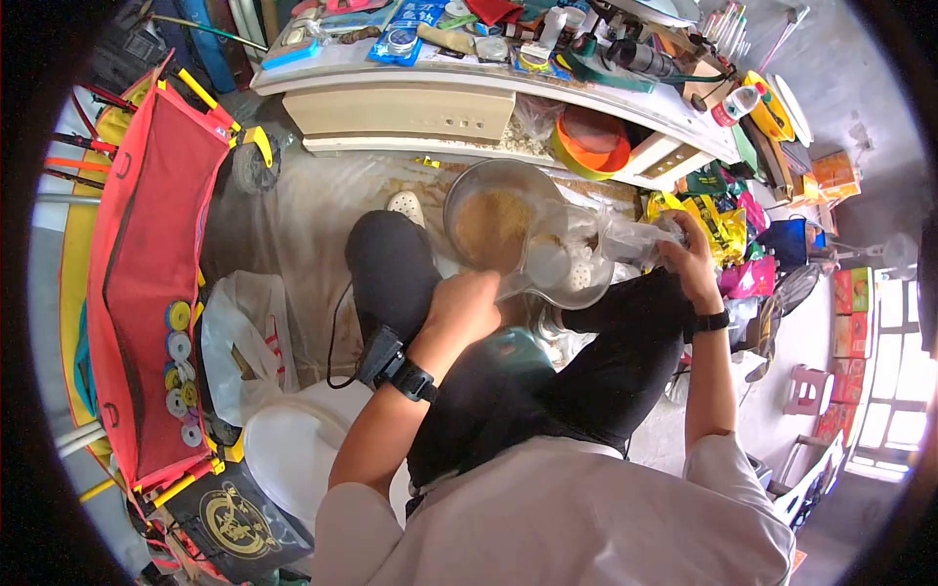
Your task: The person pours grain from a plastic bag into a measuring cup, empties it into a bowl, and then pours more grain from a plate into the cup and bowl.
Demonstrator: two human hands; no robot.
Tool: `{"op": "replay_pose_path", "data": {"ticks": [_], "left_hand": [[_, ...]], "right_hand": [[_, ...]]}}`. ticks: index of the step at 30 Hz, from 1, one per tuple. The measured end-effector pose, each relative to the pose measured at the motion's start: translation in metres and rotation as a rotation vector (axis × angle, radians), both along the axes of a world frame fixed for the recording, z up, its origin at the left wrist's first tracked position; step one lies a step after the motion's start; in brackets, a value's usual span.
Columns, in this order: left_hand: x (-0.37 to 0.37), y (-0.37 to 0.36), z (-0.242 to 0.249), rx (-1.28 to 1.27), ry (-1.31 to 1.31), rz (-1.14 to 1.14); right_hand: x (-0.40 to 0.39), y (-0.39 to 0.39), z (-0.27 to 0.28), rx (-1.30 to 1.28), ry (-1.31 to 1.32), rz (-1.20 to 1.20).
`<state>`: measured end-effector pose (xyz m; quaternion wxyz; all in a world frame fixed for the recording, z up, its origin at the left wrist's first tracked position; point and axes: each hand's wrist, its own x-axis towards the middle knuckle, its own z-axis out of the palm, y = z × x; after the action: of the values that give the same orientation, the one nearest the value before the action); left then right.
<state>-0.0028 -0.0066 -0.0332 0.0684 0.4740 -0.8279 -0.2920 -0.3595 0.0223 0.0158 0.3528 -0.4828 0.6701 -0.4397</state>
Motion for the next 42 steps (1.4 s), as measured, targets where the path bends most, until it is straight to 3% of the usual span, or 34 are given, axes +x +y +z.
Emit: {"op": "replay_pose_path", "data": {"ticks": [5,10,14,16,20,22,29,42], "left_hand": [[-0.001,0.000,-0.001,0.016,-0.003,-0.009],[-0.002,-0.001,-0.007,0.017,0.025,-0.003],[-0.003,-0.002,-0.007,-0.001,0.034,-0.017],[-0.003,-0.001,-0.007,0.006,0.030,-0.017],[-0.002,-0.001,-0.012,0.017,0.011,-0.019],[-0.002,-0.001,-0.008,0.019,0.003,-0.024],[-0.001,0.001,-0.011,-0.004,-0.016,-0.042],[-0.004,0.000,-0.002,0.032,-0.064,-0.041]], "right_hand": [[0.009,-0.003,0.004,0.030,0.070,0.020],[0.021,-0.012,0.007,-0.110,0.250,0.069],[0.043,-0.018,0.034,-0.026,0.178,0.056],[0.051,-0.020,0.038,-0.071,0.291,0.045],[0.053,-0.020,0.025,-0.051,0.233,0.088],[0.051,-0.021,0.014,-0.191,0.330,0.162],[0.070,-0.014,0.016,-0.159,0.137,0.064],[0.065,-0.011,0.020,-0.056,0.226,0.186]]}}
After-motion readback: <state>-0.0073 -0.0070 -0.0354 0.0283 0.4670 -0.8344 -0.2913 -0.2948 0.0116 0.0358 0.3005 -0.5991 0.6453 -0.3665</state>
